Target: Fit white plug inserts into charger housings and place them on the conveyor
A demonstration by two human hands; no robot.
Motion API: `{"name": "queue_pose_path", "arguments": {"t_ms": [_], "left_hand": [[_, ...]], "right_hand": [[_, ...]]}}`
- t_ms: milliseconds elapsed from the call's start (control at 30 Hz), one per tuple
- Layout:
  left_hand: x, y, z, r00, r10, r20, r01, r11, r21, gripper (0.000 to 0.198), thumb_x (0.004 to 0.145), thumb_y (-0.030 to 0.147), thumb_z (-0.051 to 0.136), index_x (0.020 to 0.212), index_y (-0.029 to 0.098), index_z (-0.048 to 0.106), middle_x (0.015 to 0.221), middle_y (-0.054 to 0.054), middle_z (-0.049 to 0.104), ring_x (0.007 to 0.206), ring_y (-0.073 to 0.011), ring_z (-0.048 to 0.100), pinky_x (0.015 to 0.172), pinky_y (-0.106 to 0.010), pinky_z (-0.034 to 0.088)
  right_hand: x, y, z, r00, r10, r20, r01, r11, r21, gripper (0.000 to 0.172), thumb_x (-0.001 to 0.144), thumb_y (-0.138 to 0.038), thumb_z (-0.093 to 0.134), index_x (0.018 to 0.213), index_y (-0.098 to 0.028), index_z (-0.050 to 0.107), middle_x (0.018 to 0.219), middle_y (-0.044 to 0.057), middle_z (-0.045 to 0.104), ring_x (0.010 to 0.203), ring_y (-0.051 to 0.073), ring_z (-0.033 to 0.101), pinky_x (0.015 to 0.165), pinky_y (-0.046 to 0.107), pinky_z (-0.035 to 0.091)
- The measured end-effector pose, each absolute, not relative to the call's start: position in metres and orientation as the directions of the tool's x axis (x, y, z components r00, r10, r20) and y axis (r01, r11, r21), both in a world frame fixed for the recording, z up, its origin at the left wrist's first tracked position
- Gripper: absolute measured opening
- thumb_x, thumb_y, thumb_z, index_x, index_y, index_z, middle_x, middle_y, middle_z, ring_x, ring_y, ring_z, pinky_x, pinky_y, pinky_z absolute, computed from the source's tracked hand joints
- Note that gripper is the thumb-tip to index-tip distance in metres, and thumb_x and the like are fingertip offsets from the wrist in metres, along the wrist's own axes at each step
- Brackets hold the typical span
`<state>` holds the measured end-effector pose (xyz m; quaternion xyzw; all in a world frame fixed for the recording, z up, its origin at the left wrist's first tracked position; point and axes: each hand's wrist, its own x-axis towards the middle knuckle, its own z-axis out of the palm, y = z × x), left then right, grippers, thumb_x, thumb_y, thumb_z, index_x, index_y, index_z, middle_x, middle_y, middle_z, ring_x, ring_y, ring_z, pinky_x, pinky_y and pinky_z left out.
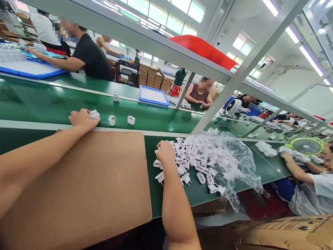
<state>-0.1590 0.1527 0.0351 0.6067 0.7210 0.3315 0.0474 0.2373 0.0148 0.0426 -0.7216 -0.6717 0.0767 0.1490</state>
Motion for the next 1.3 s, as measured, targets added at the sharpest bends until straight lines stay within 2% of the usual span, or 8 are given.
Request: {"name": "queue_pose_path", "arguments": {"t_ms": [100, 233, 367, 533, 767, 1033, 1200, 1300], "left_hand": [[-0.145, 0.156, 0.041, 0.031, 0.853, 0.521, 0.932, -0.213, 0.292, 0.068, 0.092, 0.03, 0.057, 0.152, 0.011, 0.031, 0.163, -0.014, 0.025, 0.142, -0.0406, 0.021, 0.117, -0.056, 0.019], [-0.141, 0.177, 0.043, 0.283, 0.94, 0.19, 0.924, -0.32, 0.21, 0.063, 0.084, 0.015, 0.059, 0.146, 0.021, 0.051, 0.156, -0.009, 0.043, 0.132, -0.0353, 0.043, 0.109, -0.044, 0.035], [-0.154, 0.187, 0.046, 0.253, 0.962, 0.101, 0.925, -0.271, 0.266, 0.045, 0.091, 0.03, 0.059, 0.133, 0.013, 0.061, 0.126, -0.013, 0.061, 0.096, -0.0245, 0.059, 0.089, -0.033, 0.047], [-0.142, 0.152, 0.047, 0.286, 0.905, 0.315, 0.892, -0.372, 0.256, 0.047, 0.093, 0.045, 0.052, 0.127, 0.017, 0.067, 0.131, -0.013, 0.057, 0.098, -0.0251, 0.062, 0.093, -0.035, 0.047], [-0.062, 0.045, 0.028, 0.446, 0.881, 0.158, 0.554, -0.41, 0.725, 0.042, 0.086, 0.053, 0.061, 0.116, 0.026, 0.072, 0.106, -0.004, 0.073, 0.087, -0.0231, 0.067, 0.079, -0.031, 0.053], [-0.037, 0.016, 0.005, 0.454, 0.872, 0.184, 0.396, -0.383, 0.834, 0.051, 0.079, 0.056, 0.073, 0.119, 0.023, 0.071, 0.106, -0.007, 0.072, 0.093, -0.0258, 0.067, 0.084, -0.036, 0.055], [-0.038, 0.02, 0.001, 0.46, 0.873, 0.162, 0.373, -0.355, 0.857, 0.044, 0.082, 0.054, 0.071, 0.115, 0.025, 0.074, 0.104, -0.005, 0.073, 0.095, -0.0263, 0.067, 0.084, -0.037, 0.053], [-0.038, 0.021, 0.001, 0.5, 0.845, 0.19, 0.314, -0.381, 0.87, 0.038, 0.085, 0.053, 0.071, 0.111, 0.025, 0.075, 0.103, -0.003, 0.074, 0.095, -0.0257, 0.067, 0.084, -0.035, 0.052]], "right_hand": [[0.231, 0.017, 0.042, 0.123, 0.978, 0.167, 0.793, 0.004, -0.61, 0.028, 0.078, -0.022, 0.067, 0.106, -0.019, 0.066, 0.102, 0.006, 0.063, 0.08, 0.017, 0.063, 0.075, 0.033, 0.05], [0.216, 0.019, 0.043, 0.056, 0.997, -0.049, 0.335, -0.065, -0.94, 0.041, 0.072, -0.04, 0.081, 0.102, -0.019, 0.063, 0.077, -0.001, 0.064, 0.064, 0.014, 0.061, 0.06, 0.026, 0.045], [0.205, 0.018, 0.047, -0.121, 0.985, -0.121, -0.034, -0.126, -0.991, 0.044, 0.067, -0.053, 0.086, 0.088, -0.018, 0.07, 0.076, 0.0, 0.068, 0.063, 0.011, 0.058, 0.059, 0.024, 0.047], [0.201, 0.018, 0.045, -0.21, 0.975, -0.073, -0.206, -0.117, -0.972, 0.055, 0.056, -0.037, 0.094, 0.104, -0.02, 0.074, 0.096, 0.003, 0.074, 0.086, 0.015, 0.068, 0.085, 0.031, 0.056], [0.19, 0.013, 0.038, -0.048, 0.996, 0.073, 0.063, 0.076, -0.995, 0.041, 0.07, -0.041, 0.084, 0.102, -0.02, 0.072, 0.094, 0.004, 0.072, 0.076, 0.014, 0.065, 0.072, 0.029, 0.055], [0.172, 0.004, 0.036, -0.107, 0.945, 0.308, 0.278, 0.326, -0.904, 0.018, 0.083, -0.033, 0.071, 0.095, -0.021, 0.066, 0.094, 0.004, 0.069, 0.082, 0.016, 0.064, 0.079, 0.031, 0.054], [0.168, -0.006, 0.041, -0.172, 0.875, 0.452, 0.533, 0.468, -0.704, 0.036, 0.09, -0.026, 0.063, 0.127, -0.022, 0.06, 0.121, 0.009, 0.065, 0.091, 0.016, 0.063, 0.082, 0.031, 0.055], [0.166, -0.009, 0.044, -0.298, 0.852, 0.43, 0.597, 0.518, -0.612, 0.034, 0.086, -0.014, 0.063, 0.119, -0.022, 0.064, 0.113, 0.006, 0.071, 0.098, 0.019, 0.064, 0.089, 0.033, 0.053]]}}
